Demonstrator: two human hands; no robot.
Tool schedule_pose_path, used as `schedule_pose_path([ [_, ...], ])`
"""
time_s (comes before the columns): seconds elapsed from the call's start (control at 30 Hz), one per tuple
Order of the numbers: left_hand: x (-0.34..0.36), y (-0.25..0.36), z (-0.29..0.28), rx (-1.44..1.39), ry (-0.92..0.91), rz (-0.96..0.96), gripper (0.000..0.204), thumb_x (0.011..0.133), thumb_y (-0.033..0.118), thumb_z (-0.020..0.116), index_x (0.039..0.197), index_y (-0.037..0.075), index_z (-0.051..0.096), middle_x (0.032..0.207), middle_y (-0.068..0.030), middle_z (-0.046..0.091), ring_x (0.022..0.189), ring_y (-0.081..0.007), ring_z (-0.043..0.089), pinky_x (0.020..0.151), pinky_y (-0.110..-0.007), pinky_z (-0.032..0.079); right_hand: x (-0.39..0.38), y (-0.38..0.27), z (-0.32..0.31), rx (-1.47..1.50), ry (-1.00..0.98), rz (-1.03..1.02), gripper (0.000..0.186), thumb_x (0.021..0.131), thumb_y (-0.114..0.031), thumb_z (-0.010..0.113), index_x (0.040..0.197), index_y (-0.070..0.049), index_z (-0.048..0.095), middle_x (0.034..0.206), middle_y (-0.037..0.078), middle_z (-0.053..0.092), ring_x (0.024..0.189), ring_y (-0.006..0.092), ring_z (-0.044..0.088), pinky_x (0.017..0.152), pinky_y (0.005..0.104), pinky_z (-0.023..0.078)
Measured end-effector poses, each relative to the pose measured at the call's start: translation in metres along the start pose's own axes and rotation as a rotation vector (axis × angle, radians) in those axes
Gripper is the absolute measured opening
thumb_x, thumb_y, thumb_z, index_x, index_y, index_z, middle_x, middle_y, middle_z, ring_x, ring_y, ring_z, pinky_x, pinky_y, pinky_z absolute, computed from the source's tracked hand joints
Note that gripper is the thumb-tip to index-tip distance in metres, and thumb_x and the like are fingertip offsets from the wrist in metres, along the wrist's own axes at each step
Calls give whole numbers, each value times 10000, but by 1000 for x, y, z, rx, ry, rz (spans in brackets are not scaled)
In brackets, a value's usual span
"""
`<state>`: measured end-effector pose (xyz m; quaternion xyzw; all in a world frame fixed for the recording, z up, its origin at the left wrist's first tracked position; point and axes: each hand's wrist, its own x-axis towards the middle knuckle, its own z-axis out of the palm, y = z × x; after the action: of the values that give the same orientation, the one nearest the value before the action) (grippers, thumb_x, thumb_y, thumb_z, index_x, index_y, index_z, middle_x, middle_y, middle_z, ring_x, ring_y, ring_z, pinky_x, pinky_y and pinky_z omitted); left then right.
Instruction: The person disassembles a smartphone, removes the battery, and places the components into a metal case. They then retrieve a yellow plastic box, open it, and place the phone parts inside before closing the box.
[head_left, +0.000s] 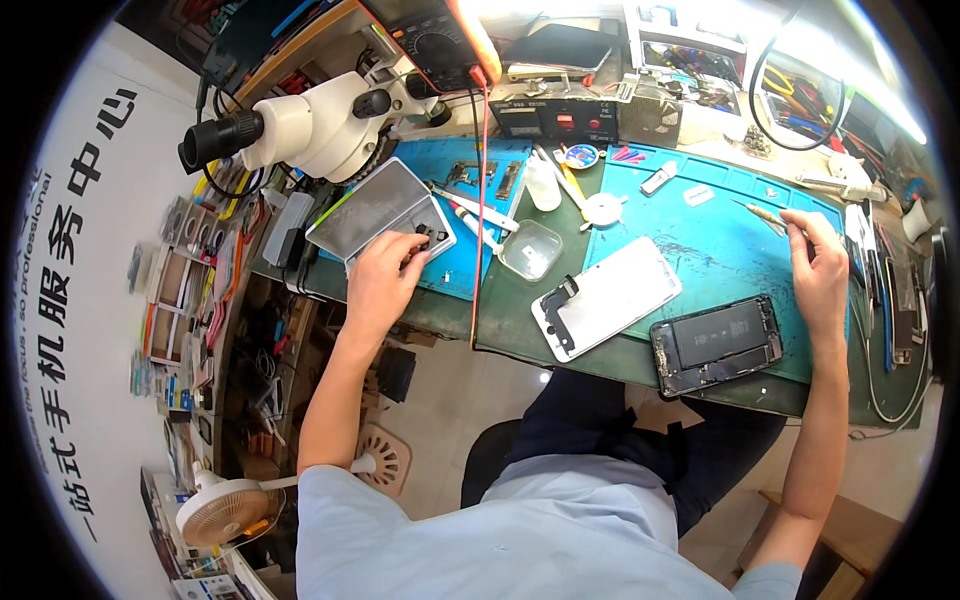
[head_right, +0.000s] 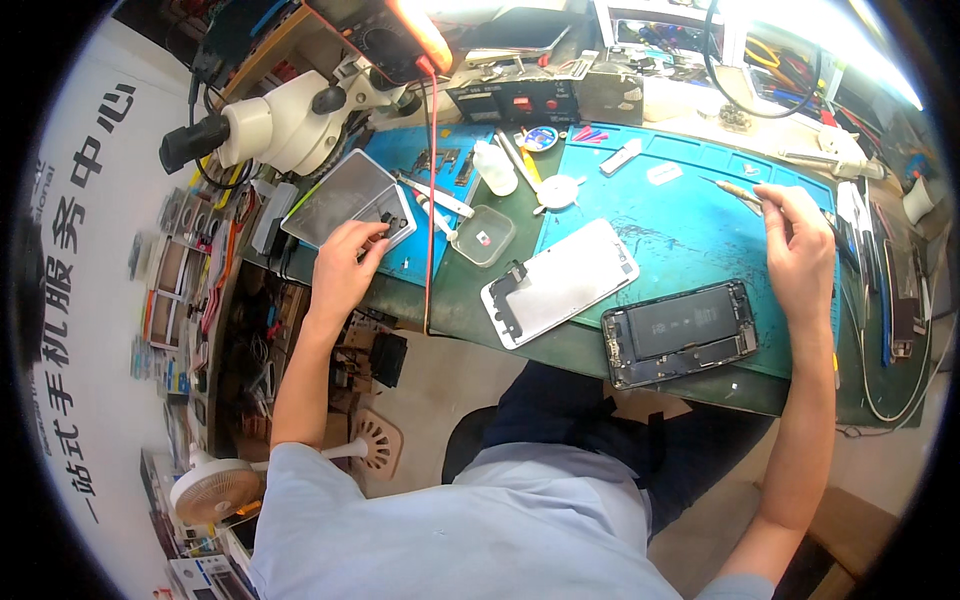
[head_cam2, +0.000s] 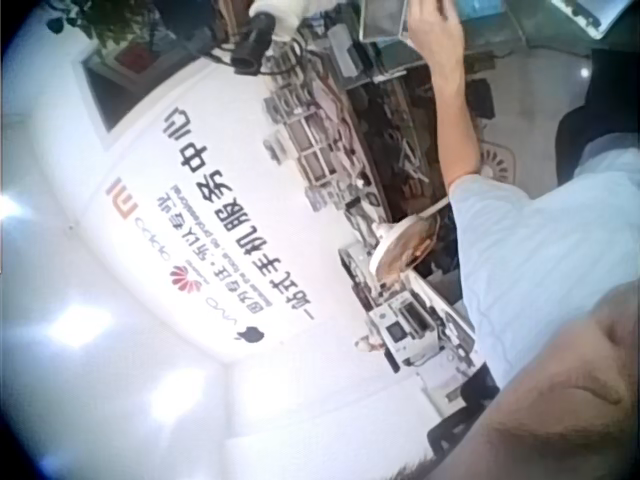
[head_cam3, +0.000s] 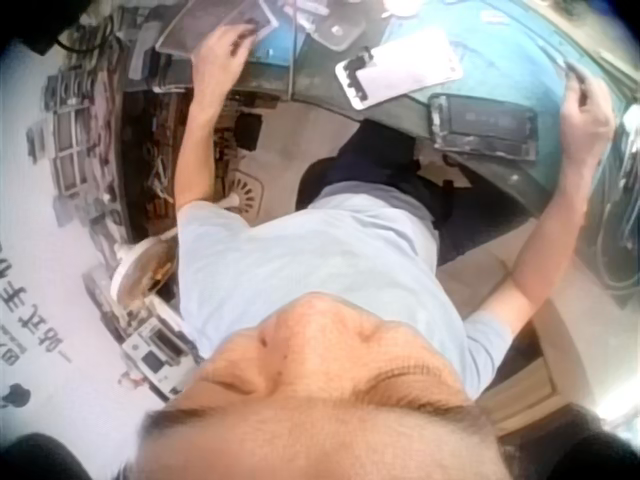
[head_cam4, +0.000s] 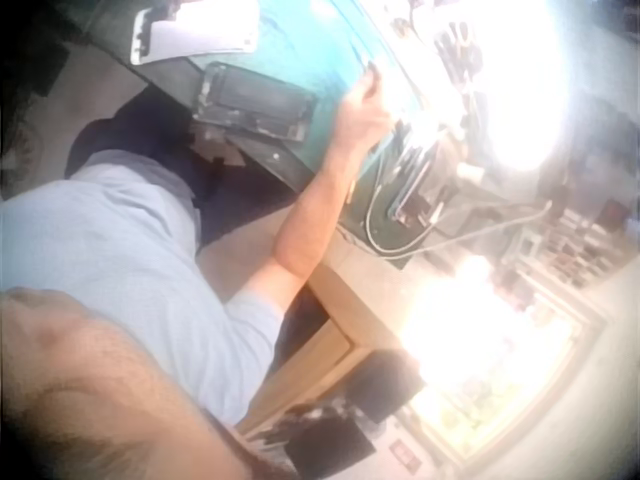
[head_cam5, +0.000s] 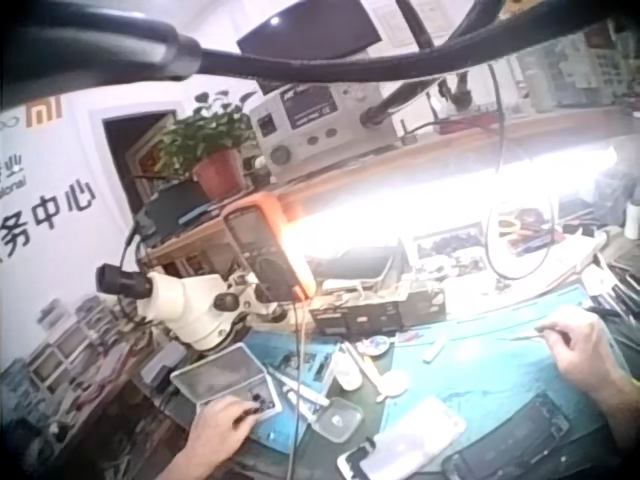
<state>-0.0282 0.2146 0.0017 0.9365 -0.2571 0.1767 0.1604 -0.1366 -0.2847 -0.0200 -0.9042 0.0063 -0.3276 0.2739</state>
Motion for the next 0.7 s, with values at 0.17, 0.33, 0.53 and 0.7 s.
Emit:
schedule_pose_path([
  [0.17, 7, -11, 4, 21, 114, -111, 119, 906, 91, 668, 992, 21, 710, 931, -106, 692, 785, -273, 676, 705, -368, 524, -1, -1, 2, 12, -8, 28, 154, 964, -25, 576, 1059, 25, 686, 891, 124, 655, 800, 206, 628, 737, 309, 490],
  [0.33, 15, -12, 10, 41, 204, -152, 129, 917, 91, 660, 1013, 25, 715, 929, -107, 704, 783, -275, 683, 703, -368, 528, -1, -1, 1, 70, -34, 71, 155, 964, -27, 575, 1060, 26, 686, 888, 120, 654, 784, 199, 624, 725, 308, 490],
  [0.53, 9, -6, 11, 128, 112, 2, 145, 891, 62, 653, 1018, 37, 719, 974, -107, 709, 851, -297, 682, 749, -373, 535, -1, 2, 1, 69, -1, 9, 156, 965, -31, 578, 1063, 30, 684, 883, 116, 651, 777, 192, 619, 715, 303, 488],
  [0.7, -1, -2, 3, 175, 83, -5, 219, 882, -23, 570, 1048, 25, 704, 1041, -109, 698, 936, -321, 664, 787, -377, 525, -2, 2, 2, 30, -5, 10, 156, 964, -32, 582, 1064, 28, 685, 879, 110, 648, 773, 181, 614, 710, 297, 487],
])
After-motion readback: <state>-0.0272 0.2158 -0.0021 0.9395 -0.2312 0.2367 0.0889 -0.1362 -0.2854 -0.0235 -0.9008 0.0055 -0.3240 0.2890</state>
